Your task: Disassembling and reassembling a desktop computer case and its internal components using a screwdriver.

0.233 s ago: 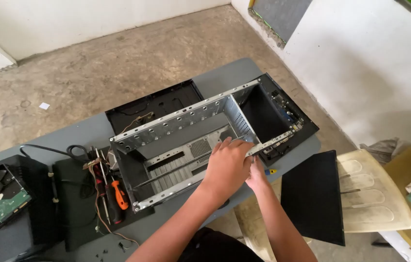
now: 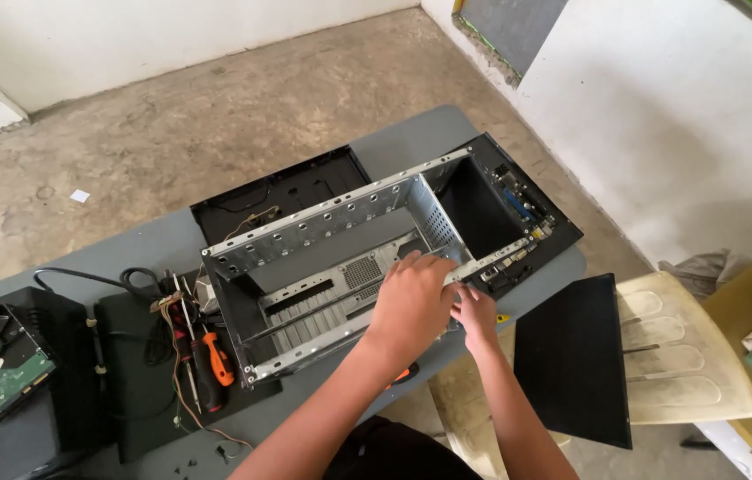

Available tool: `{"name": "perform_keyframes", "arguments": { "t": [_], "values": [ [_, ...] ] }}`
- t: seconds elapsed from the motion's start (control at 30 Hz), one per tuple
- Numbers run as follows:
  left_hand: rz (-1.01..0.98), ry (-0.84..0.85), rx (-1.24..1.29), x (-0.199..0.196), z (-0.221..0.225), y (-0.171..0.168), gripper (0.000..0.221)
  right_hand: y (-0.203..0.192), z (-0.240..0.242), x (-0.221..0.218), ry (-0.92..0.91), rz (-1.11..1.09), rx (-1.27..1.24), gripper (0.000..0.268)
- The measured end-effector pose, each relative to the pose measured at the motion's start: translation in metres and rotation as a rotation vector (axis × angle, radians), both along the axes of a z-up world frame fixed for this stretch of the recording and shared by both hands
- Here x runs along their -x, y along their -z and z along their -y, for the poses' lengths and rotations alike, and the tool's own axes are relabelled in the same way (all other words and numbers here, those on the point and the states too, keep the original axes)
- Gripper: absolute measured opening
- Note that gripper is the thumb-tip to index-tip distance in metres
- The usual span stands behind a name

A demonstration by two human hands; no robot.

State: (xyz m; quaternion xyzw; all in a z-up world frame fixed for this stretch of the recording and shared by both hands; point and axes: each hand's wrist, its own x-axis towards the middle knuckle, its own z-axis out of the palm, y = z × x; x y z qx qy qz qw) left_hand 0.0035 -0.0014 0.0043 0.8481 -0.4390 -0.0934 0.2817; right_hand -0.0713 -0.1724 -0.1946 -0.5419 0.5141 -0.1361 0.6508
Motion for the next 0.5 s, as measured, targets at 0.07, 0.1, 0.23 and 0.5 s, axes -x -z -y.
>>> {"name": "perform_keyframes", "arguments": {
  "t": [0.07, 0.1, 0.23, 0.5],
  "values": [
    [0.029, -0.002, 0.065, -0.004, -0.002, -0.001, 0.036, -0.022, -0.007, 0.008, -0.197, -0.099, 0.429, 0.044],
    [0.029, -0.004, 0.066, 0.000, -0.011, -0.016, 0.036, -0.004, -0.006, 0.018, -0.199, -0.098, 0.430, 0.044],
    [0.038, -0.003, 0.297, -0.002, -0.065, -0.100, 0.034, 0.023, -0.005, 0.056, -0.194, -0.176, 0.664, 0.027],
    [-0.037, -0.716, 0.784, -0.212, -0.207, -0.066, 0.015, 0.088, 0.013, 0.143, -0.132, -0.372, 0.585, 0.042]
  ]
}}
